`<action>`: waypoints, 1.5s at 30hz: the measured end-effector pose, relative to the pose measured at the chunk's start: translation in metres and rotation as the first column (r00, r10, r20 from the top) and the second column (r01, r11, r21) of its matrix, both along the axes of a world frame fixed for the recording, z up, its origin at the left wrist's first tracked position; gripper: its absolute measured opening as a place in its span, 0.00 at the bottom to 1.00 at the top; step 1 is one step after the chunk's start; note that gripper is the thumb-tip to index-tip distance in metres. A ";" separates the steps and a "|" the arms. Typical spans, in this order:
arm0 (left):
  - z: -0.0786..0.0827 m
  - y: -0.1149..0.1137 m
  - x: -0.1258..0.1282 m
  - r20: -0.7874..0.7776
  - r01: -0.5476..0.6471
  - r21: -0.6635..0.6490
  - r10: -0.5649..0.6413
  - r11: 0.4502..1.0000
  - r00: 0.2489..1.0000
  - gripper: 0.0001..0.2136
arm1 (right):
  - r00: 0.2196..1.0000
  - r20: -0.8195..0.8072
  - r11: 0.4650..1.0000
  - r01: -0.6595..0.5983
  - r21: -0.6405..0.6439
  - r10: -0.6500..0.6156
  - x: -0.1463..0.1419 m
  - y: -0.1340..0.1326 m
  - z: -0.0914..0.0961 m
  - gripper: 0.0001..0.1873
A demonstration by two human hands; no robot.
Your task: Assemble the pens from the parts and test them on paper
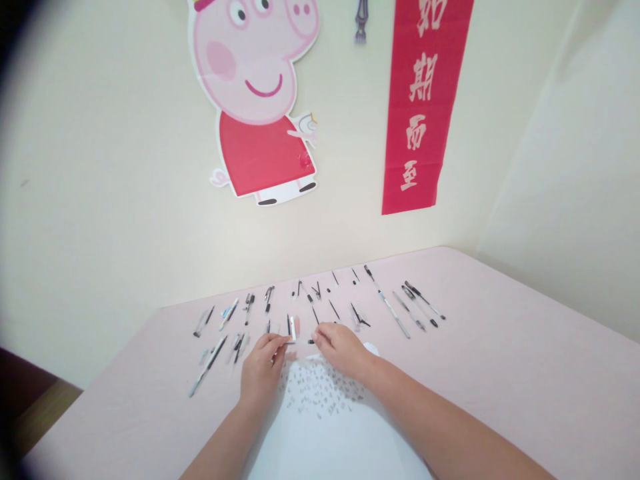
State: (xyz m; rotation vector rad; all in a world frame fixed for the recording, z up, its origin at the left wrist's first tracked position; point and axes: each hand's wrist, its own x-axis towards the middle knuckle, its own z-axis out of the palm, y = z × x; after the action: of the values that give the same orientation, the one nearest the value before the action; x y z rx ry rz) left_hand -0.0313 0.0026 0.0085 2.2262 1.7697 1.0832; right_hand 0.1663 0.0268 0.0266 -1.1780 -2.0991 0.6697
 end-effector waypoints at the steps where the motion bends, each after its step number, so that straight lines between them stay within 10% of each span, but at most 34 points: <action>1: 0.000 0.000 0.000 0.001 -0.003 -0.003 0.003 1.000 1.000 0.11 | 1.000 0.013 1.000 0.011 0.013 -0.011 0.000 0.000 0.000 0.09; 45: 0.000 0.000 0.000 0.016 0.019 0.010 -0.019 1.000 1.000 0.11 | 0.992 0.116 0.998 -0.060 0.031 0.056 -0.002 0.000 0.002 0.14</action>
State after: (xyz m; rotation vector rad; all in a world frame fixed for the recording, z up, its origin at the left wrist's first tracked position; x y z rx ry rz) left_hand -0.0312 0.0021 0.0087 2.2283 1.7374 1.1053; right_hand 0.1645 0.0265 0.0285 -1.1659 -2.2393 0.6018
